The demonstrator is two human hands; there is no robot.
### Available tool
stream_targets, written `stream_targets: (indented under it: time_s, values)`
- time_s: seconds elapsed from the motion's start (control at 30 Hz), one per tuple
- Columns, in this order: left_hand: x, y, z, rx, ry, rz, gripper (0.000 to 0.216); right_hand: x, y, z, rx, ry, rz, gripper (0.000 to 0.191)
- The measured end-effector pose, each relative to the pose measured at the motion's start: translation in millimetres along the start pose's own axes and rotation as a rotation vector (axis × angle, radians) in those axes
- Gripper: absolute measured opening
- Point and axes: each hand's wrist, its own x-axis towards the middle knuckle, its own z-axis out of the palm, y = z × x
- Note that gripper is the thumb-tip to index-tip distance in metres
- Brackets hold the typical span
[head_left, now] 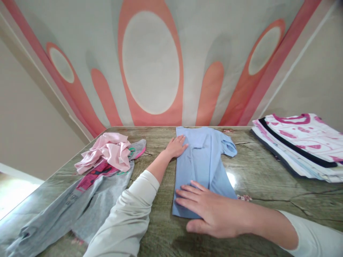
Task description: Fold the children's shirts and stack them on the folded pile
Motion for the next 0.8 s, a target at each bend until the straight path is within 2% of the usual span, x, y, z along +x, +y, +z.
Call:
stream_targets:
  time_s: [0.07, 0.17, 0.23, 0.3, 0.4, 0.47, 0.57, 0.7, 0.8]
  values:
    - [0, 0, -1, 0.001, 0.002, 0.008, 0.060, 10, 19, -3, -0.045, 0.091, 0.065, 0.064]
    - [-1, 0, 0, 0.007, 0.002, 0.007, 0.059, 24, 60, -3, -0.202, 0.262, 0.242, 0.067]
    - [-1, 0, 0, 0.006, 0.005, 0.006, 0.059, 26, 79, -3, -0.279, 0.286, 0.291, 0.070]
    - [0, 0, 0, 0.003, 0.014, 0.009, 0.060, 23, 86, -4, -0.334, 0.298, 0.336, 0.072]
    - [1, -1, 1, 0.002, 0.019, 0.012, 0.061, 15, 77, -5, -0.372, 0.348, 0.406, 0.073]
    - [2, -1, 1, 0.002, 0.017, 0.007, 0.060, 13, 66, -5, -0.351, 0.341, 0.362, 0.070]
    - [2, -1, 2, 0.006, 0.024, 0.006, 0.060, 12, 49, 1, -0.258, 0.237, 0.264, 0.070]
    - [1, -3, 2, 0.023, 0.028, 0.006, 0.061, 3, 24, 11, -0.124, 0.137, 0.236, 0.074]
    - [0, -3, -1, 0.033, 0.023, -0.003, 0.062, -6, 4, 9, -0.048, 0.081, 0.171, 0.073]
